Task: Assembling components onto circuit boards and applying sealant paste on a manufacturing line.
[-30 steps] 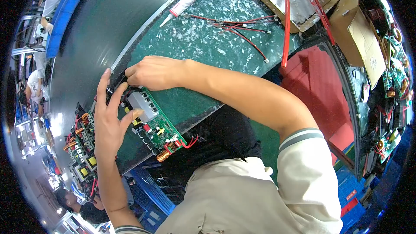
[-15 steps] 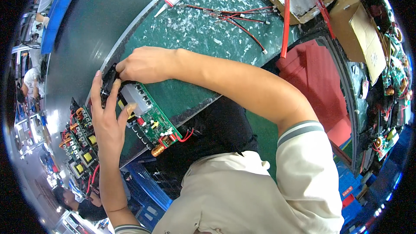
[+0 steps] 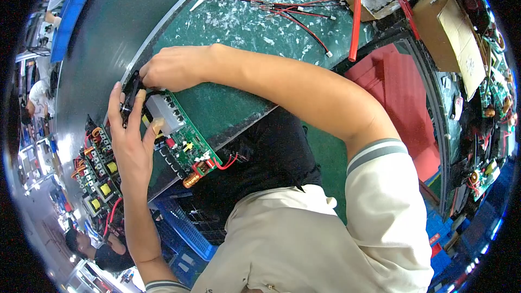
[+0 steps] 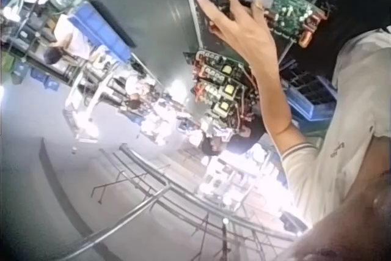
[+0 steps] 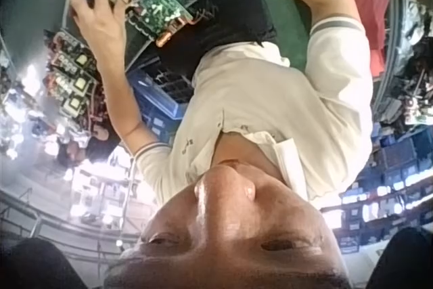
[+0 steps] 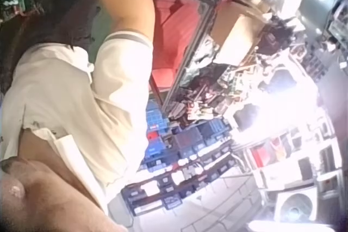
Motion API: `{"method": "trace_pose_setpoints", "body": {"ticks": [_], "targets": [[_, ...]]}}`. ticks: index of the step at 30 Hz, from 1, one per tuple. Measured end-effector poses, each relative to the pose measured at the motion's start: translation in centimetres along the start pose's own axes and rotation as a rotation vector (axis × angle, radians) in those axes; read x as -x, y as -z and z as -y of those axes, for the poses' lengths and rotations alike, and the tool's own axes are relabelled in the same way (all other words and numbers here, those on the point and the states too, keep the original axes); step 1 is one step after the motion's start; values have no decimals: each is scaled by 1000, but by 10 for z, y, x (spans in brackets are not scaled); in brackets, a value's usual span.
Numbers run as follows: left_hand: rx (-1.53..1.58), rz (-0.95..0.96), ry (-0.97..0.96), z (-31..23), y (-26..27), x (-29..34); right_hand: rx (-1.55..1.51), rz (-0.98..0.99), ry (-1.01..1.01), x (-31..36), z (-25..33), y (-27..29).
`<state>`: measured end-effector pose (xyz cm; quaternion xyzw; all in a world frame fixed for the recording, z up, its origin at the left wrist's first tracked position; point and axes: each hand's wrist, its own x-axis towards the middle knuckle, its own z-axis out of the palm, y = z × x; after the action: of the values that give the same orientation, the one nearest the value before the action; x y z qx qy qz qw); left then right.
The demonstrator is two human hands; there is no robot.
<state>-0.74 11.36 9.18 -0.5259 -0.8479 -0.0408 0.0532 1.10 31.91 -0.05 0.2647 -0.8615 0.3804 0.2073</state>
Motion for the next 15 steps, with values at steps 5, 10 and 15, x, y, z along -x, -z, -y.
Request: {"method": "trace_pose_setpoints", "body": {"ticks": [5, 10, 15], "targets": [[7, -6, 12, 3, 7, 1, 41, 21, -3, -8, 7, 2], [24, 83, 1, 4, 7, -9, 68, 178, -312, -14, 10, 3], [21, 105, 6, 3, 18, -13, 121, 228, -451, -29, 23, 4]]}}
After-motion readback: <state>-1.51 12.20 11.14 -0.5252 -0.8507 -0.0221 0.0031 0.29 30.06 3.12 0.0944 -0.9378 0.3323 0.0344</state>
